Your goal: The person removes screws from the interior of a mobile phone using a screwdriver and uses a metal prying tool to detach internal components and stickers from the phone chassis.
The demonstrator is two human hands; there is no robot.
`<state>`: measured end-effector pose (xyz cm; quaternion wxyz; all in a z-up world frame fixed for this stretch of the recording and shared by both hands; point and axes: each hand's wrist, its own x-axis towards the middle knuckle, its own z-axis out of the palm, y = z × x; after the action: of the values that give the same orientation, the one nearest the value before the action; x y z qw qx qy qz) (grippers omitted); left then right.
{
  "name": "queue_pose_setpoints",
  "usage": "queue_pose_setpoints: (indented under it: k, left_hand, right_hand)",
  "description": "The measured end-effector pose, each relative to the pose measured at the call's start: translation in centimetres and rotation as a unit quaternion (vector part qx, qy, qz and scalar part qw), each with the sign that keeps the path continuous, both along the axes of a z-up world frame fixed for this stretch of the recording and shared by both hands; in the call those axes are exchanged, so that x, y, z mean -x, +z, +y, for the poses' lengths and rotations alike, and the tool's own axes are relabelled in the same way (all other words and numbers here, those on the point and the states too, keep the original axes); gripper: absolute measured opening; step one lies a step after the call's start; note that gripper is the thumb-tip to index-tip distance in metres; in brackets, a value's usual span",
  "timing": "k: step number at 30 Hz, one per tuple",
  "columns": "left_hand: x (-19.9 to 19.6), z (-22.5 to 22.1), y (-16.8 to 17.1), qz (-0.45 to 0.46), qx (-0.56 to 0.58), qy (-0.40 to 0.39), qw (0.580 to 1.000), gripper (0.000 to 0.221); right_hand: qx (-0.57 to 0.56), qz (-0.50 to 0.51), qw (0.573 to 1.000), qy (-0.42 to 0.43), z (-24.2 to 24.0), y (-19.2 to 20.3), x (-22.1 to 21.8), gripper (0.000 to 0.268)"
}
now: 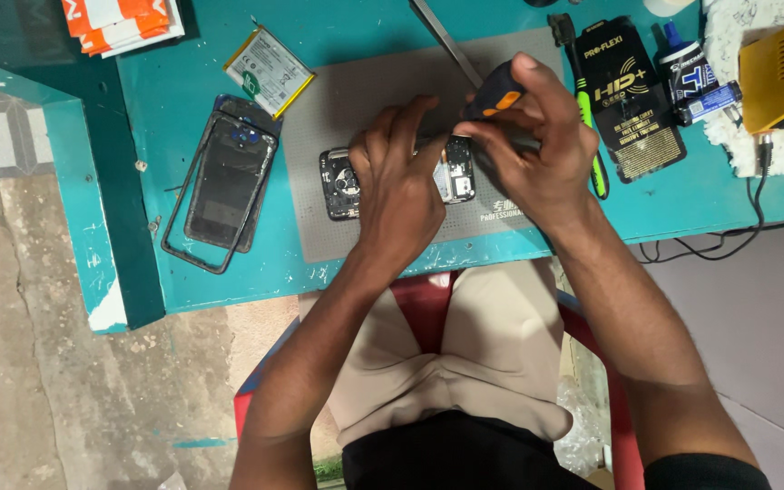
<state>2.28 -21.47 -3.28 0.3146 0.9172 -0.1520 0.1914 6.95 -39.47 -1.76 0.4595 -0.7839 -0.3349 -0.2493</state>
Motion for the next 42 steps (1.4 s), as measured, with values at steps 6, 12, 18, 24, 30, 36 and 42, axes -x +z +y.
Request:
queue_pose_setpoints:
  k: [6, 12, 18, 24, 30, 36, 42]
  left_hand:
    - [-0.2, 0.0, 0.1, -0.022, 0.014, 0.020, 0.999, 0.041]
    - [1.1, 0.9, 1.3, -0.055, -0.009, 0.020, 0.998, 0.034]
    - [4.4, 4.4, 2.3, -0.046, -0.088, -0.048, 0.994, 0.029]
    - [5.9, 5.9, 2.2, -0.015, -0.151, -0.073, 0.986, 0.040]
    - [6.0, 6.0, 1.4, -0.016, -0.156, -0.067, 0.985, 0.040]
    - [5.9, 5.8, 1.5, -0.018, -0.159, -0.057, 0.985, 0.041]
    - [5.8, 5.8, 1.6, -0.003, -0.140, -0.057, 0.988, 0.040]
  right_hand:
    - [0.016, -0.022, 1.000, 0.008, -0.1, -0.2, -0.3, 0.083]
    - [0.062, -0.032, 0.997, 0.016, 0.3, 1.5, -0.4, 0.083]
    - [0.071, 0.060, 0.991, 0.095, 0.1, 3.7, -0.4, 0.071]
    - [0.105, -0.016, 0.994, 0.034, 2.0, 4.6, -0.7, 0.077]
    - [0.126, 0.081, 0.988, 0.026, 0.1, 4.3, -0.1, 0.063]
    - [0.139, 0.018, 0.989, -0.040, 0.2, 3.7, -0.9, 0.064]
    - [0.172, 0.035, 0.984, -0.032, 0.6, 4.5, -1.0, 0.064]
